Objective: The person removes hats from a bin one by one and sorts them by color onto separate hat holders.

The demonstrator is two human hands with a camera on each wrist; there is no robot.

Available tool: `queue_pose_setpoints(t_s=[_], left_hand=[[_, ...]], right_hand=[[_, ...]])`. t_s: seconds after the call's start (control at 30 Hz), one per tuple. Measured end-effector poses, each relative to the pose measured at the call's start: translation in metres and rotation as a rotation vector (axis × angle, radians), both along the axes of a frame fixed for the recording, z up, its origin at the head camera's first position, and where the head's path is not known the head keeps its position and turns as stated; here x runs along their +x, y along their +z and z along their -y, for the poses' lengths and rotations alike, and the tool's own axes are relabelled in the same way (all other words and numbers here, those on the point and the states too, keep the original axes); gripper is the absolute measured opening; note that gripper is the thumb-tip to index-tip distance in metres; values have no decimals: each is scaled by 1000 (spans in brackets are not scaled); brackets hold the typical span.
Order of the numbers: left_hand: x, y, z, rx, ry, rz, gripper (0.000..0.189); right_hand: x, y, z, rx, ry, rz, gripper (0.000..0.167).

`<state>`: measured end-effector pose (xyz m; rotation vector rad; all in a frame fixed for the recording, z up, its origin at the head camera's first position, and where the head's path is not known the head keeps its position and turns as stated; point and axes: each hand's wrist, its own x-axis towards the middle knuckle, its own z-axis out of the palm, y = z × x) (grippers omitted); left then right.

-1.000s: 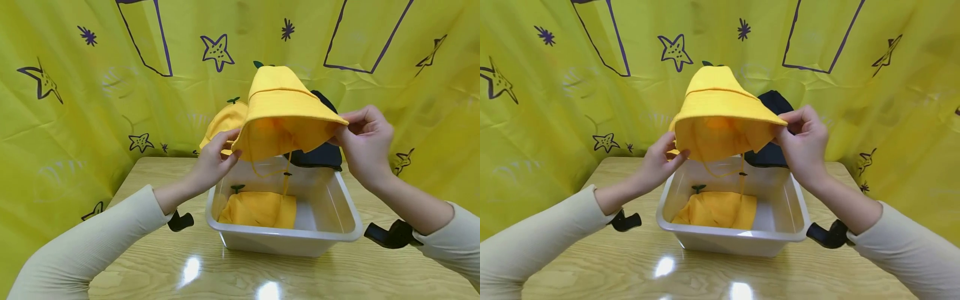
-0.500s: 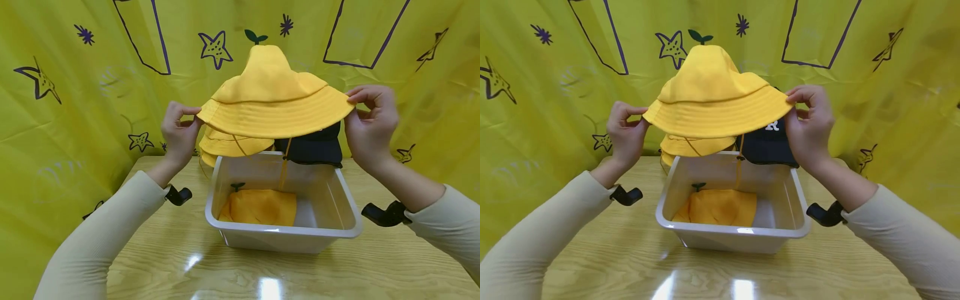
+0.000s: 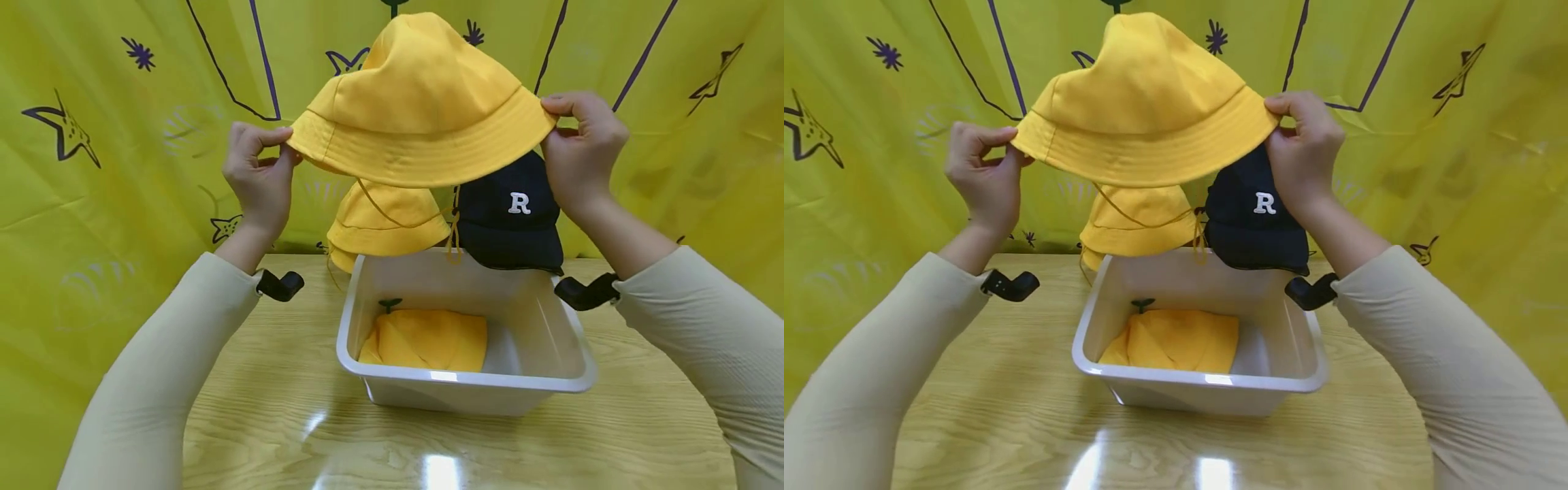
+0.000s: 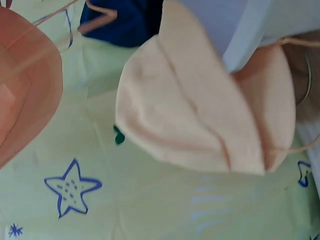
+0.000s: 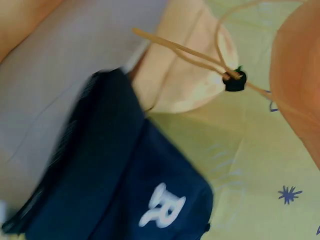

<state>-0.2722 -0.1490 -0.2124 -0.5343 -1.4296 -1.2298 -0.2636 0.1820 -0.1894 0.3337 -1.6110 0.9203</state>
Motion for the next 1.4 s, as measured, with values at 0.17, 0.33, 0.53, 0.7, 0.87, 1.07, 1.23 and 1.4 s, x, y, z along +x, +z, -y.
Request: queue_pose_setpoints(t_s=[0.17, 0.33, 0.53, 0.7, 0.87, 1.07, 1.23, 1.4], left_hand=[[-6, 20, 4, 80, 36, 40, 7], [-5, 41, 12, 109, 56, -4, 5], [9, 64, 26, 201, -21, 98, 9], [15, 71, 30, 294, -84, 220, 10], [4, 58, 24, 372, -150, 381, 12], [-17, 41, 5, 336, -119, 470, 13], [-40, 16, -3, 366, -103, 479, 16], [-60, -24, -5, 270, -38, 446, 8]], right_hand=[[-14, 13, 15, -61, 41, 11, 13], [-17, 20, 34, -162, 169, 39, 1], [-10, 22, 56, -204, 310, 115, 7], [-12, 22, 68, -148, 326, 269, 9], [-25, 14, 73, -38, 269, 392, 11], [-47, 3, 77, -35, 204, 496, 14], [-65, -13, 80, -156, 175, 569, 11], [-76, -37, 71, -146, 116, 623, 13]])
